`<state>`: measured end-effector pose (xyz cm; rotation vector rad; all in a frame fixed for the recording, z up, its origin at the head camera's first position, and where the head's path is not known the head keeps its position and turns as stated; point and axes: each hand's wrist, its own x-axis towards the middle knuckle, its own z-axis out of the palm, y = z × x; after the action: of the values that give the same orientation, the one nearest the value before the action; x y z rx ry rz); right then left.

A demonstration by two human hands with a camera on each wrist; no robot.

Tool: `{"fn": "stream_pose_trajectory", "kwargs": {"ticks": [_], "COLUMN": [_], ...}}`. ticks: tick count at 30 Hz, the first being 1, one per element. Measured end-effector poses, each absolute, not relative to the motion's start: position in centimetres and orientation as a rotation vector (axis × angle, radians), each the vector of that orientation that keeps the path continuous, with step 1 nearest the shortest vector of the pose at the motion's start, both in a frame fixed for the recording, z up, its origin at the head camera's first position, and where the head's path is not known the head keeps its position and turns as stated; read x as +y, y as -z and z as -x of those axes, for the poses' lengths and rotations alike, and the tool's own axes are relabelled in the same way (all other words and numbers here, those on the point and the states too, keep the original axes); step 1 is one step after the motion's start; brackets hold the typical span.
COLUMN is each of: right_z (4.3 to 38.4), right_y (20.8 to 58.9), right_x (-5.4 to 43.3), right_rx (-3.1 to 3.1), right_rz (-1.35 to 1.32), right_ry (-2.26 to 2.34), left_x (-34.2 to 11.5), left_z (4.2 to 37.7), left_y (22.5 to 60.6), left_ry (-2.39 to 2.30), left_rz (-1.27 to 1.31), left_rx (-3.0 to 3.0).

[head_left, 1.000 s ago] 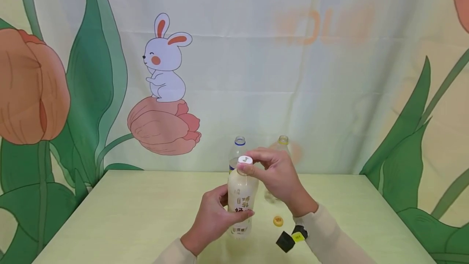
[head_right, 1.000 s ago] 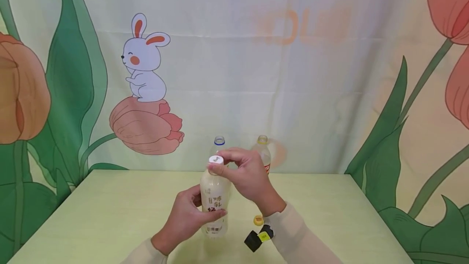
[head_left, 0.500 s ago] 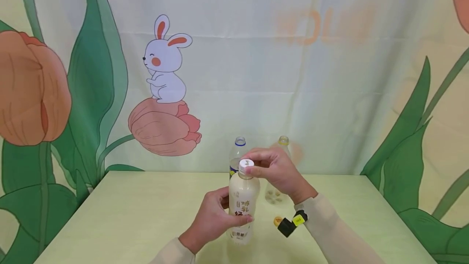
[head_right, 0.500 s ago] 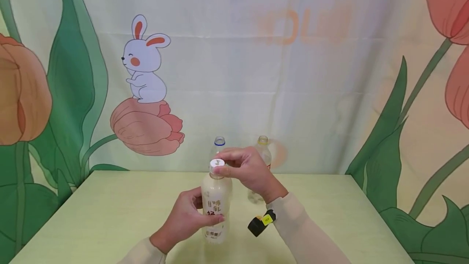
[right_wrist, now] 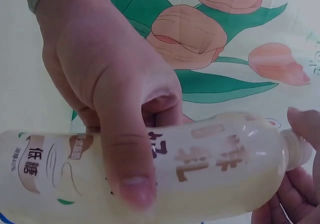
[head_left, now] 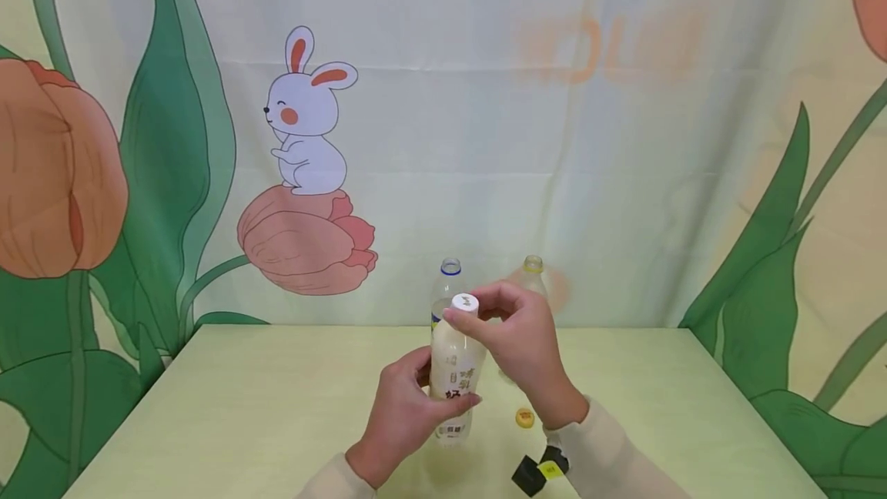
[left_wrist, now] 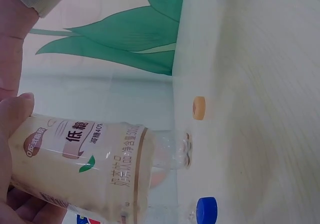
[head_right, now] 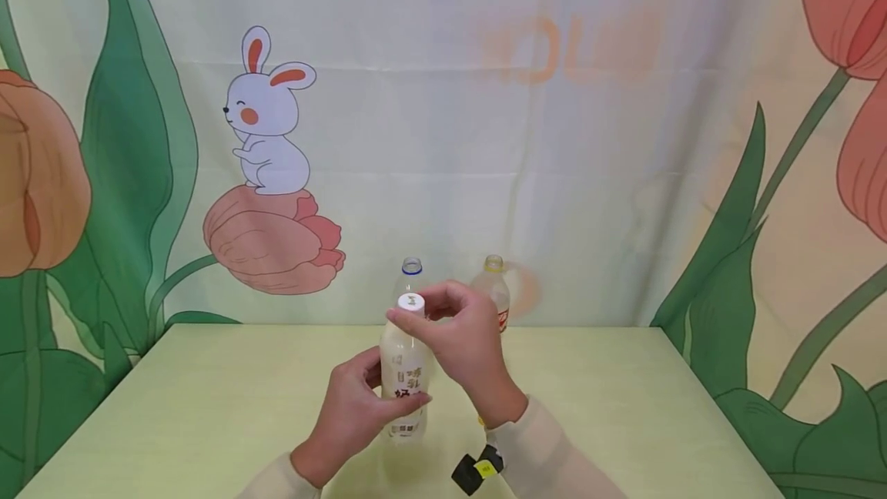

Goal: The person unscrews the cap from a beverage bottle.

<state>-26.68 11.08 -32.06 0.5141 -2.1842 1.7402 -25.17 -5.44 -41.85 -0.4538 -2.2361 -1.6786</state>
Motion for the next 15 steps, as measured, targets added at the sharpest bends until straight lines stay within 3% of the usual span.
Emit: {"fn": "stream_pose_trajectory", "kwargs": {"ticks": [15], "right_z": [26.69], "right_y": [31.78], "right_x": [11.08], "right_rx": [-2.131], "right_rz": [-0.788], "right_ry": [-1.573], "left_x": [-6.24], "left_z": [25.34], "left_y": [41.76], "left_ry": [1.708], "left_rz": [0.494], "left_rx": [-2.255]}}
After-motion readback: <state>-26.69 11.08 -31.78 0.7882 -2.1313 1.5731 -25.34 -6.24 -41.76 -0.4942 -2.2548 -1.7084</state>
